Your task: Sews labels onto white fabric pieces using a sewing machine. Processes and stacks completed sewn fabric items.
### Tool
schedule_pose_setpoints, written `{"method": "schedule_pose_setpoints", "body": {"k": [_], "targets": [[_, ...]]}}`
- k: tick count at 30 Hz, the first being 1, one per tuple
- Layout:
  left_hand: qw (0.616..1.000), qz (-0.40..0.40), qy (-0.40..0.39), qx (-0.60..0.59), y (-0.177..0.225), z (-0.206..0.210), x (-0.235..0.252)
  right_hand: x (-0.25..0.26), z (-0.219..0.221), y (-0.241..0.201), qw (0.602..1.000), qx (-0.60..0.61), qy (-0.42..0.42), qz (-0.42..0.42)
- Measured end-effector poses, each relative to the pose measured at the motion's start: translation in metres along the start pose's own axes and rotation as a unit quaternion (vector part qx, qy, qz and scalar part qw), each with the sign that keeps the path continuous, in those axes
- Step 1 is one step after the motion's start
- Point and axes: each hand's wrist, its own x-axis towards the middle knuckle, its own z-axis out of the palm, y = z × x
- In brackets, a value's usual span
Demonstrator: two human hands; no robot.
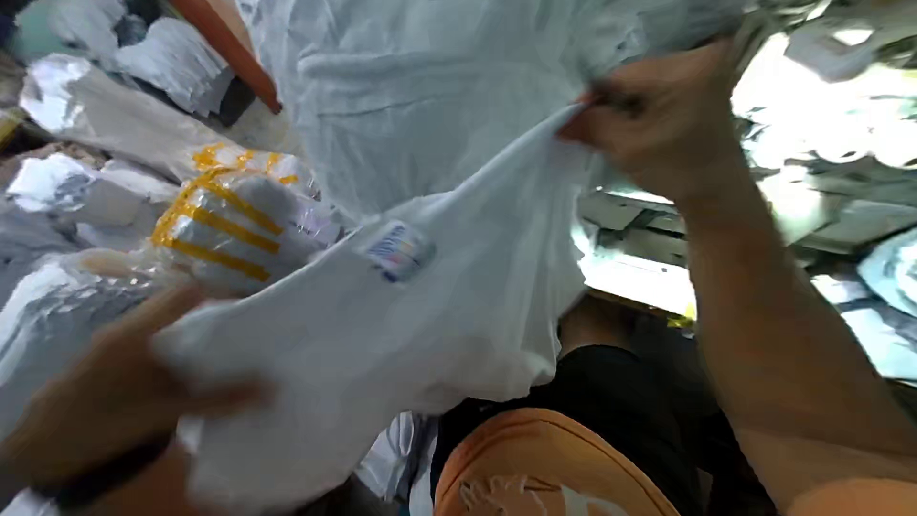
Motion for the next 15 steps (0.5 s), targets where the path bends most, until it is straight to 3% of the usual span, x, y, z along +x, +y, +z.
{"method": "schedule_pose_setpoints", "body": {"k": [2,5,6,8,10,11,12,15], "targets": [[0.975,-0.173,0.091,0.107,-0.021,0.002,0.018,0.006,0.055,-0.003,0.993,-0.076,-0.042,-0.077],[0.871,-0.342,0.295,0.193,-0.079,-0.017,-0.054,0.003,0.109,-0.029,0.987,-0.054,0.001,-0.148],[0.860,-0.344,0.325,0.191,-0.094,-0.024,-0.106,0.001,0.123,-0.042,0.986,-0.031,0.010,-0.162],[0.898,-0.206,0.344,0.182,-0.130,-0.030,-0.219,-0.010,0.150,-0.066,0.986,0.011,-0.005,-0.167],[0.868,-0.244,0.433,0.007,-0.091,-0.005,-0.231,-0.028,0.180,-0.075,0.986,0.042,-0.064,-0.148],[0.861,-0.245,0.435,-0.095,-0.078,0.009,-0.226,-0.040,0.196,-0.073,0.984,0.054,-0.102,-0.134],[0.865,-0.281,0.384,-0.160,-0.070,0.028,-0.223,-0.055,0.213,-0.067,0.981,0.066,-0.144,-0.115],[0.876,-0.405,0.114,-0.237,-0.091,0.111,-0.243,-0.114,0.253,-0.043,0.948,0.073,-0.308,-0.022]]}}
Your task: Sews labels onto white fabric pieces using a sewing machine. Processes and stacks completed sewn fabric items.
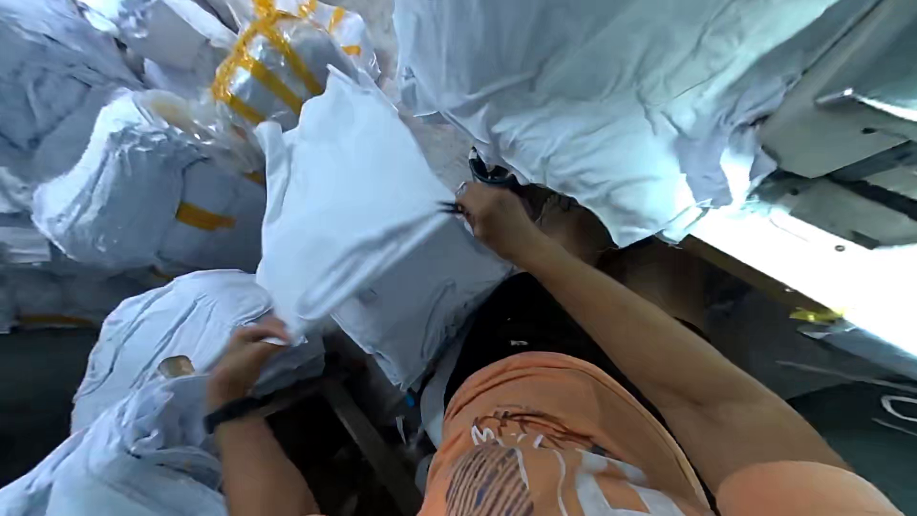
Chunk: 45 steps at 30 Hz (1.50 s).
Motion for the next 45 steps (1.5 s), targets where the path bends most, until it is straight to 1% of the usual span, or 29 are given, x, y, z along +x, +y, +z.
{"method": "schedule_pose_setpoints", "body": {"k": [1,2,3,4,5,7,8,9,11,13,14,15,17,19,23,25,26,28,29,32,35,37,39,40,41,42,43,44,45], "targets": [[0.991,-0.064,-0.101,0.054,-0.018,0.019,0.004,-0.015,0.017,0.009,0.998,0.001,-0.057,0.038],[0.962,-0.140,-0.204,0.115,-0.026,0.039,0.011,-0.033,0.029,0.015,0.988,0.001,-0.126,0.083],[0.918,-0.212,-0.290,0.170,-0.024,0.062,0.023,-0.051,0.036,0.020,0.972,-0.004,-0.195,0.128],[0.886,-0.242,-0.337,0.208,-0.017,0.084,0.037,-0.066,0.034,0.023,0.952,0.003,-0.258,0.164],[0.880,-0.232,-0.349,0.223,-0.003,0.103,0.052,-0.076,0.024,0.024,0.935,0.021,-0.303,0.182],[0.912,-0.122,-0.321,0.225,0.041,0.135,0.085,-0.091,-0.012,0.023,0.924,0.058,-0.325,0.191],[0.929,-0.048,-0.292,0.224,0.068,0.153,0.101,-0.098,-0.034,0.022,0.930,0.074,-0.300,0.199],[0.939,0.020,-0.267,0.216,0.097,0.171,0.115,-0.106,-0.056,0.023,0.942,0.081,-0.246,0.215],[0.940,0.148,-0.243,0.189,0.153,0.207,0.136,-0.132,-0.084,0.031,0.967,0.058,-0.027,0.246],[0.918,0.272,-0.236,0.163,0.202,0.243,0.152,-0.152,-0.096,0.051,0.945,-0.026,0.209,0.249],[0.906,0.319,-0.235,0.151,0.225,0.261,0.159,-0.158,-0.100,0.064,0.920,-0.081,0.291,0.249],[0.894,0.357,-0.231,0.139,0.245,0.277,0.166,-0.161,-0.104,0.077,0.896,-0.132,0.338,0.255],[0.877,0.407,-0.224,0.119,0.285,0.303,0.176,-0.159,-0.112,0.093,0.867,-0.201,0.347,0.296],[0.858,0.453,-0.215,0.112,0.324,0.314,0.182,-0.154,-0.116,0.096,0.864,-0.209,0.327,0.320],[0.833,0.496,-0.201,0.141,0.385,0.315,0.191,-0.141,-0.109,0.076,0.878,-0.205,0.397,0.170],[0.820,0.482,-0.231,0.204,0.412,0.329,0.200,-0.133,-0.104,0.066,0.890,-0.171,0.395,0.150],[0.806,0.465,-0.266,0.252,0.422,0.338,0.203,-0.128,-0.102,0.063,0.895,-0.156,0.393,0.145],[0.767,0.422,-0.327,0.356,0.431,0.359,0.206,-0.121,-0.098,0.059,0.902,-0.135,0.388,0.134],[0.746,0.407,-0.337,0.406,0.431,0.371,0.206,-0.117,-0.097,0.057,0.904,-0.131,0.385,0.130],[0.684,0.396,-0.320,0.523,0.426,0.399,0.200,-0.109,-0.097,0.053,0.905,-0.140,0.384,0.118],[0.640,0.419,-0.287,0.577,0.415,0.400,0.201,-0.105,-0.098,0.047,0.907,-0.118,0.390,0.106],[0.609,0.391,-0.288,0.627,0.417,0.398,0.200,-0.105,-0.103,0.042,0.916,-0.071,0.381,0.104],[0.594,0.353,-0.272,0.669,0.426,0.397,0.192,-0.106,-0.109,0.039,0.915,-0.027,0.391,0.100],[0.600,0.340,-0.265,0.674,0.431,0.394,0.189,-0.107,-0.112,0.039,0.911,0.007,0.401,0.099],[0.621,0.334,-0.265,0.658,0.436,0.391,0.188,-0.109,-0.116,0.039,0.905,0.055,0.409,0.101],[0.659,0.336,-0.275,0.614,0.441,0.386,0.192,-0.111,-0.119,0.040,0.896,0.106,0.418,0.105],[0.711,0.350,-0.288,0.537,0.444,0.381,0.200,-0.114,-0.123,0.040,0.883,0.161,0.425,0.114],[0.761,0.380,-0.289,0.439,0.445,0.377,0.209,-0.119,-0.128,0.038,0.867,0.219,0.428,0.133],[0.797,0.407,-0.279,0.349,0.447,0.373,0.216,-0.124,-0.133,0.037,0.847,0.272,0.429,0.157]]}}
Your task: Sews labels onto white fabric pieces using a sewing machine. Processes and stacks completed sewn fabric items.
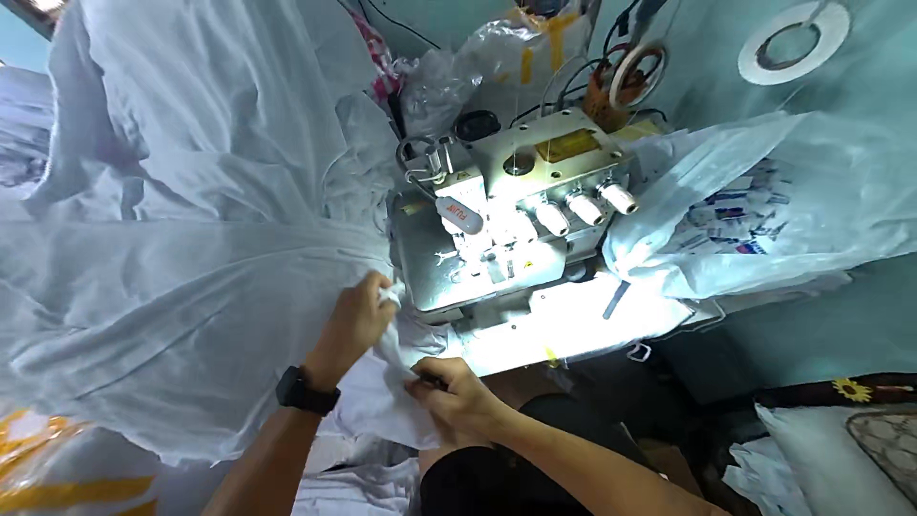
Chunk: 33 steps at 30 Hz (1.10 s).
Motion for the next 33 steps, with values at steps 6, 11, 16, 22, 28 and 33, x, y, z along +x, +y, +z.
{"method": "schedule_pose_setpoints", "body": {"k": [6,11,16,22,28,33], "targets": [[0.983,0.095,0.068,-0.143,0.010,-0.010,0.010,-0.001,-0.039,-0.012,0.970,0.172,0.096,0.143],[0.964,0.255,-0.062,0.042,0.006,-0.007,0.021,-0.008,-0.079,-0.003,0.979,0.152,0.096,0.099],[0.906,0.351,0.052,0.232,0.009,-0.014,0.020,-0.012,-0.099,0.000,0.988,0.107,0.093,0.066],[0.841,0.443,0.099,0.294,0.031,-0.032,0.027,-0.005,-0.107,0.003,0.993,-0.023,0.119,-0.009],[0.930,0.341,-0.093,-0.100,0.024,-0.034,0.038,-0.009,-0.111,0.000,0.982,0.130,0.112,0.080],[0.940,0.316,-0.096,-0.082,0.020,-0.026,0.048,-0.007,-0.112,-0.005,0.981,0.114,0.075,0.136]]}}
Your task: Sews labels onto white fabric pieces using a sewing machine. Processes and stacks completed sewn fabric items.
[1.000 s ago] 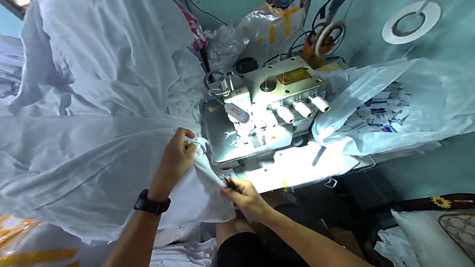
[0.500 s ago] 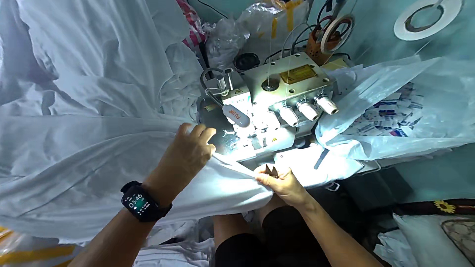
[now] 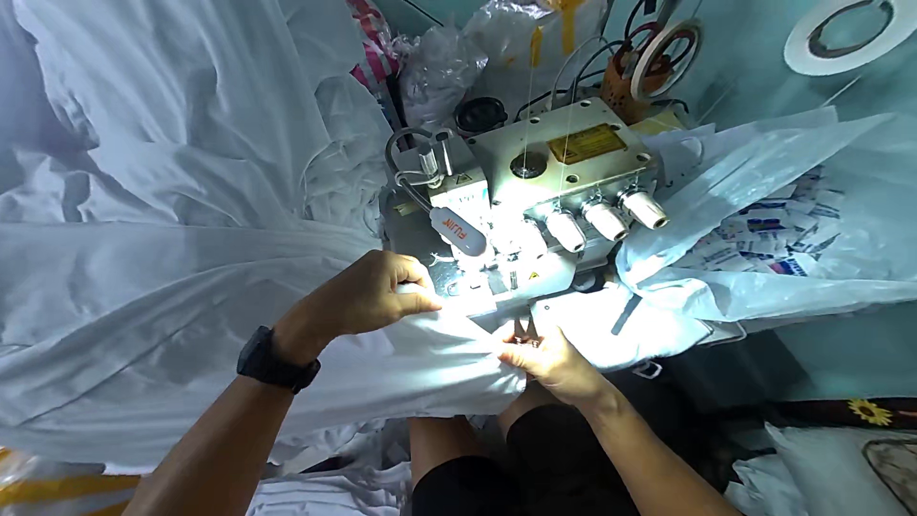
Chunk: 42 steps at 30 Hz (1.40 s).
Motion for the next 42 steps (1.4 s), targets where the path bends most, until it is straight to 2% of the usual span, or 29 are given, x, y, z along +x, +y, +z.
{"method": "schedule_pose_setpoints", "body": {"k": [4,8,11,16,19,21,26,32,37,42], "targets": [[0.999,0.014,-0.011,-0.040,0.005,0.003,0.005,0.002,0.002,0.002,0.998,-0.046,0.030,-0.028],[0.997,-0.052,-0.054,-0.033,0.008,0.001,0.008,0.004,0.005,0.007,0.991,-0.072,0.087,-0.077],[0.996,-0.042,-0.056,-0.053,0.008,0.007,0.009,0.004,0.005,0.008,0.986,-0.107,0.096,-0.079],[0.998,-0.008,0.012,-0.056,0.008,0.013,0.009,0.005,0.003,0.009,0.979,-0.159,0.087,-0.095],[0.990,0.000,0.128,0.055,0.010,0.023,0.009,0.005,0.004,0.011,0.970,-0.204,0.087,-0.102],[0.983,0.005,0.165,0.086,0.004,0.031,0.011,0.004,0.007,0.016,0.968,-0.207,0.100,-0.100],[0.981,-0.023,0.182,0.058,-0.008,0.044,0.015,0.002,0.012,0.019,0.968,-0.193,0.122,-0.107],[0.974,-0.093,0.208,-0.014,-0.005,0.052,0.014,-0.008,0.010,0.027,0.959,-0.217,0.078,-0.168],[0.953,-0.104,0.284,-0.014,-0.007,0.071,0.031,-0.005,0.015,0.023,0.950,-0.201,0.149,-0.188],[0.947,-0.099,0.305,-0.009,-0.013,0.076,0.036,0.000,0.016,0.020,0.955,-0.189,0.139,-0.180]]}}
